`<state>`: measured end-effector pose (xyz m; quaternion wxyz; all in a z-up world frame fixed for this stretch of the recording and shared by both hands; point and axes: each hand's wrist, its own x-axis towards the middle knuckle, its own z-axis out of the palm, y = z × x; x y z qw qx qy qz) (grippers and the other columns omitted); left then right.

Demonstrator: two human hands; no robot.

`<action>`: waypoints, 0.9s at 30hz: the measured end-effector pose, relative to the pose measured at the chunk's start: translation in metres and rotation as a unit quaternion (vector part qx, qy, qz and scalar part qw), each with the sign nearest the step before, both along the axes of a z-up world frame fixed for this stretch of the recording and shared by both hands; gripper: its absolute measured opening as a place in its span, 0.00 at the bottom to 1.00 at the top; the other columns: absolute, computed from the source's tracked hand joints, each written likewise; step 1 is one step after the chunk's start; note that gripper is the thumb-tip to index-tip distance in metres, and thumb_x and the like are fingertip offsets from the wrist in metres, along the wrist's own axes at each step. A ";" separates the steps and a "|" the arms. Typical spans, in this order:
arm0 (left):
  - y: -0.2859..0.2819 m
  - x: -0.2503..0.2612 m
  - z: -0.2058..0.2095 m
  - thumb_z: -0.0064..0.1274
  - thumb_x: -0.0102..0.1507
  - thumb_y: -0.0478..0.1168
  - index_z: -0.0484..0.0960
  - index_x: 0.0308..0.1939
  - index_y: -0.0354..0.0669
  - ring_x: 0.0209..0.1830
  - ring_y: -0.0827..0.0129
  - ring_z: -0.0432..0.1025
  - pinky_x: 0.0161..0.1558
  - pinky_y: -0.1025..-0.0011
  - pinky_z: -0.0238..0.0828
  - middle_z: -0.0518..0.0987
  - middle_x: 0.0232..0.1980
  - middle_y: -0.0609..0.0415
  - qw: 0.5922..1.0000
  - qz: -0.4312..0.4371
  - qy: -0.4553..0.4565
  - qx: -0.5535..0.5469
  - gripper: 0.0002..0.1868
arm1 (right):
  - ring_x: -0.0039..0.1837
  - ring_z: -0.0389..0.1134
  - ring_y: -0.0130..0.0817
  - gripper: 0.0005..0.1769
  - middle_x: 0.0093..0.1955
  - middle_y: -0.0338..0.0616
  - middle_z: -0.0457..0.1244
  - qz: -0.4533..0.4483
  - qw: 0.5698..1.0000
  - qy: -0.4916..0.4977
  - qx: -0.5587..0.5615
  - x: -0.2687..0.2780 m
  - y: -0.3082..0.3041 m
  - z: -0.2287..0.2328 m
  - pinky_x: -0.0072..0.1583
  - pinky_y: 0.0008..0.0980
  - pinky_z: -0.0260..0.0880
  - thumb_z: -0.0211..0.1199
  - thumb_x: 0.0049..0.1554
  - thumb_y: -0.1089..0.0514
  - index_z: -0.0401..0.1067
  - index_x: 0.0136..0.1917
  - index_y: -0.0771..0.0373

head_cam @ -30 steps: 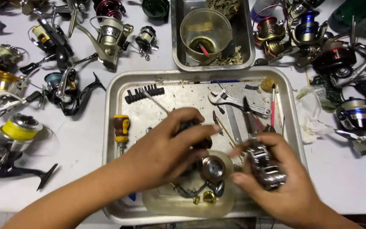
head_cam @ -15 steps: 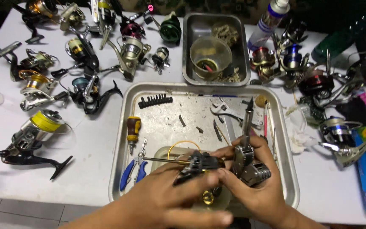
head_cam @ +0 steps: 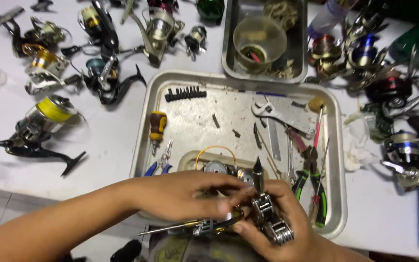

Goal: The person disassembles a fishing reel, using a screwdriver to remove screws and a multi-tool to manipulate internal components. They clean parts with a cloth and place removed pieces into a metal tray.

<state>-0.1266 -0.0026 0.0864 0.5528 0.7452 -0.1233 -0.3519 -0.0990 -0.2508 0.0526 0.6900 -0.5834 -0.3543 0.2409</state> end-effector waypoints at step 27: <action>-0.026 -0.086 0.000 0.48 0.61 0.43 0.77 0.45 0.43 0.33 0.54 0.76 0.33 0.61 0.69 0.82 0.37 0.47 0.994 -0.037 -0.096 -0.030 0.12 | 0.34 0.75 0.38 0.43 0.38 0.34 0.59 0.405 0.700 -0.329 -0.489 0.008 -0.108 0.019 0.33 0.47 0.73 0.61 0.67 0.28 0.49 0.90 0.25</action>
